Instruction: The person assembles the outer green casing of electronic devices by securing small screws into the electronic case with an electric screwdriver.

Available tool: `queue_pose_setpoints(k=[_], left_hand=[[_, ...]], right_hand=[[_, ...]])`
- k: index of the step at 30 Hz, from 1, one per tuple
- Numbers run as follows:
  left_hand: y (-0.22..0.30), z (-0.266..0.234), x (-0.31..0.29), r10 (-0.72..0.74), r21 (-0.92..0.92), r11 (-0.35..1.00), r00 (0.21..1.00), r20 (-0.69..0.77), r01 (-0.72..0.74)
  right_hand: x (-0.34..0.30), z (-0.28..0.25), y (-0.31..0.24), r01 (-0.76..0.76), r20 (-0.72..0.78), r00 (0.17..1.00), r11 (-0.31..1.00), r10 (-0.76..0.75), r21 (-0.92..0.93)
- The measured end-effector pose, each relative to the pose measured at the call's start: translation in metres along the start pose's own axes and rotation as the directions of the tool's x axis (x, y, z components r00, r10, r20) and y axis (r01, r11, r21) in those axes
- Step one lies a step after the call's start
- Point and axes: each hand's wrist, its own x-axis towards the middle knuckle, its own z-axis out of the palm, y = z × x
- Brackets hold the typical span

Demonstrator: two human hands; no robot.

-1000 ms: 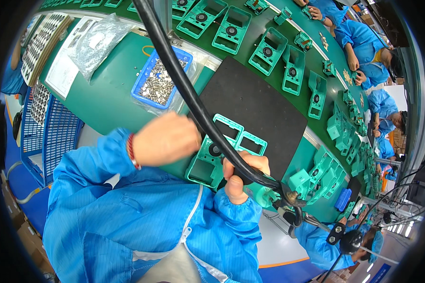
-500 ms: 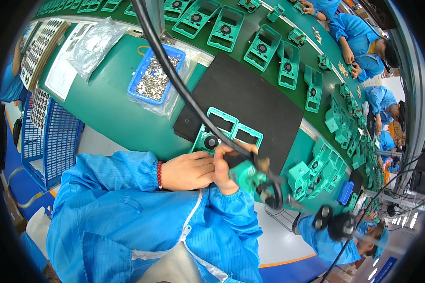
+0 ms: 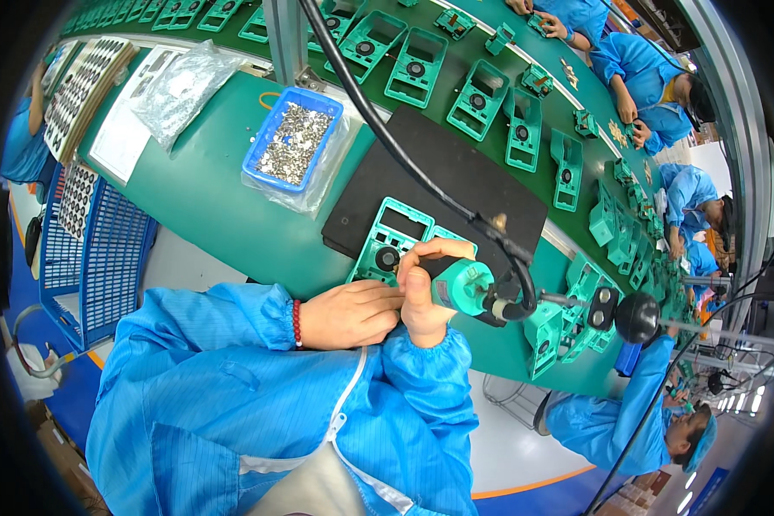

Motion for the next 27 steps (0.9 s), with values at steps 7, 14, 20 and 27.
queue_pose_setpoints(k=[7,14,20,27], left_hand=[[0.002,0.0,0.001,-0.016,0.07,0.997,1.0,0.008,0.015],[0.001,-0.006,0.005,-0.214,-0.158,0.965,0.977,-0.019,0.208],[-0.001,-0.018,0.007,-0.245,-0.2,0.952,0.969,-0.042,0.232],[-0.005,-0.036,0.011,-0.259,0.029,0.962,0.943,-0.211,0.271]], right_hand=[[0.002,-0.003,-0.019,0.009,0.006,1.0,0.981,-0.01,0.192],[0.005,-0.009,-0.022,-0.052,0.097,0.994,0.998,0.048,0.042],[0.008,-0.006,-0.046,-0.006,0.035,0.999,0.982,-0.001,0.188],[0.0,0.0,-0.062,0.108,0.125,0.982,0.959,-0.145,0.263]])
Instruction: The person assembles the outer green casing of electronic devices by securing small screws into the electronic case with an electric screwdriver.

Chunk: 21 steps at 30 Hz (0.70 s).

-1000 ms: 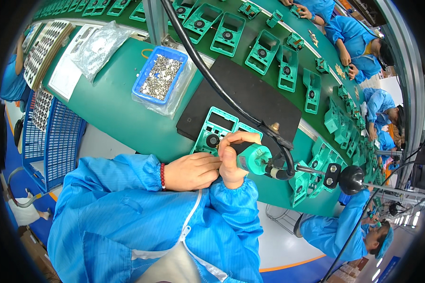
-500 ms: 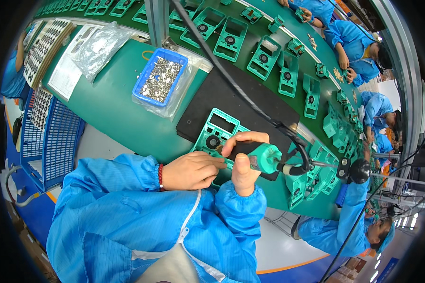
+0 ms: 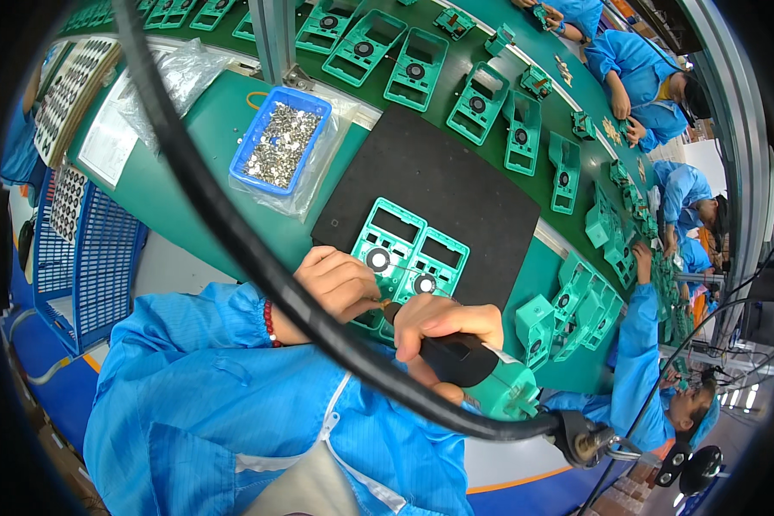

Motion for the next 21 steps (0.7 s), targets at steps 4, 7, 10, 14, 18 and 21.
queue_pose_setpoints(k=[4,7,10,14,18,21], left_hand=[[0.005,-0.009,0.004,-0.018,-0.024,1.0,1.0,0.011,0.018],[0.004,-0.01,0.002,-0.057,-0.036,0.998,0.997,0.042,0.059],[0.004,-0.01,0.0,-0.052,-0.016,0.998,0.998,0.04,0.053],[0.003,-0.016,0.002,-0.008,-0.022,1.0,0.998,0.057,0.01],[0.002,-0.016,0.003,0.057,0.037,0.998,0.995,0.086,-0.06],[-0.006,-0.025,0.001,0.096,0.111,0.987,0.984,0.147,-0.113]], right_hand=[[0.001,-0.001,0.002,0.005,0.08,0.997,0.995,-0.013,0.095],[0.001,-0.008,0.001,-0.037,0.168,0.986,0.974,-0.002,0.224],[0.0,-0.005,0.003,-0.035,0.152,0.988,0.969,-0.002,0.243],[0.003,-0.004,0.003,-0.068,0.191,0.981,0.974,0.026,0.215],[0.003,-0.001,0.012,-0.017,0.181,0.983,0.978,-0.022,0.21],[0.001,0.011,0.018,-0.044,0.136,0.991,0.979,0.018,0.198]])
